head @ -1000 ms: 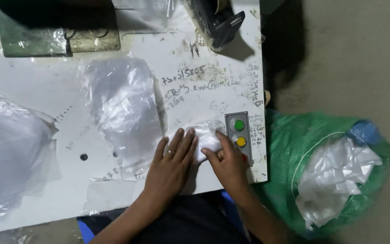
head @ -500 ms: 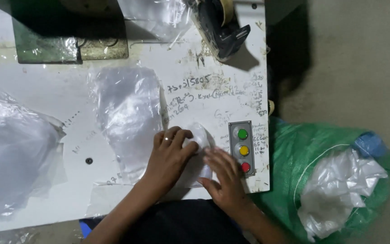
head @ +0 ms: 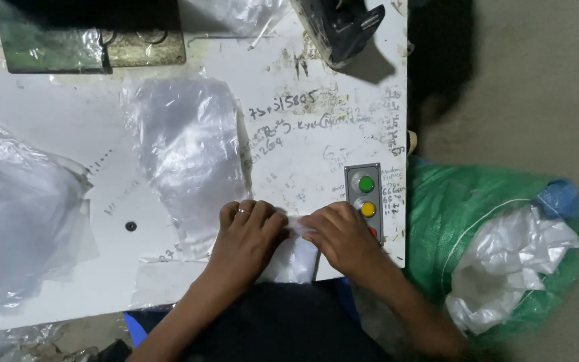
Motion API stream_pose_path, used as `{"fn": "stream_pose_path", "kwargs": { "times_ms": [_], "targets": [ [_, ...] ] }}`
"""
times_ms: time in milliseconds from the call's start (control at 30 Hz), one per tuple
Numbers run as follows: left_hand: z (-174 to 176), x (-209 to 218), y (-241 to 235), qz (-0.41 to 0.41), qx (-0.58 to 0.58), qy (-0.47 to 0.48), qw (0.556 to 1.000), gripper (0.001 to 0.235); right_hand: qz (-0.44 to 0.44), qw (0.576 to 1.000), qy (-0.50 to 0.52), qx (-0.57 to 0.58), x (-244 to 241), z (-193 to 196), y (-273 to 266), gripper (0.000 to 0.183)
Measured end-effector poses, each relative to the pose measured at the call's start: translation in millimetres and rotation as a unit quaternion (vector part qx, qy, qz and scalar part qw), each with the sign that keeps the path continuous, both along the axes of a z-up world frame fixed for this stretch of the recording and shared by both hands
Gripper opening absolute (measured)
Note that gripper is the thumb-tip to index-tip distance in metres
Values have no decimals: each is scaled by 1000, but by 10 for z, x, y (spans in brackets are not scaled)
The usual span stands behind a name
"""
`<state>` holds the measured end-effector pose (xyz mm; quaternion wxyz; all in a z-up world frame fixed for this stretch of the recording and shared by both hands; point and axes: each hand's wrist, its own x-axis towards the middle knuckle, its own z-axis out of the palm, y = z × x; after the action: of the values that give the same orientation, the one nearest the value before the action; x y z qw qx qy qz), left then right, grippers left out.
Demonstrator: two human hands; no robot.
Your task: Folding plastic bags and placing them into a collection sack while occasionally operating a control panel.
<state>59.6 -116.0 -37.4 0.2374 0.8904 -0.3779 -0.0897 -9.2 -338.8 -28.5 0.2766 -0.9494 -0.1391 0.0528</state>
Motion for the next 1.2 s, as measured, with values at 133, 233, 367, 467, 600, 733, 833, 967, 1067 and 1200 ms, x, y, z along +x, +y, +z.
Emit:
{"fn": "stream_pose_path", "kwargs": {
  "times_ms": [133,233,367,467,600,733,833,967,1067,1200],
  "targets": [
    [-67,-8,-22,11,-3,-10,1000,16,-2,999,24,-26,25,10,-6,26],
    [-84,-9,-90,43,-17,-27,999,17,-61,995,81,-12,122,119,59,22],
    [170,52,-121,66,-71,113,989,15,-78,989,120,29,243,283,24,23],
    [583,183,-25,125,-154,389,900,11,-135,939,247,199,394,542,-148,18],
    [799,162,26,128,-436,227,862,12,-356,849,136,367,813,800,-325,22],
    [700,217,-33,48,-454,-26,889,17,-352,842,-141,383,1682,737,-694,18],
    [534,205,-106,14,-357,-142,923,11,-335,877,-213,272,2251,622,-963,21],
    [464,128,-133,-21,-327,-159,931,8,-272,935,-28,228,2336,844,-899,30],
    [465,150,-153,-16,-333,-166,928,12,-231,941,-72,238,2020,972,-897,31],
    [425,130,-210,-13,-334,-179,925,14,-292,939,-160,83,1790,362,-1028,36]
  ]
}}
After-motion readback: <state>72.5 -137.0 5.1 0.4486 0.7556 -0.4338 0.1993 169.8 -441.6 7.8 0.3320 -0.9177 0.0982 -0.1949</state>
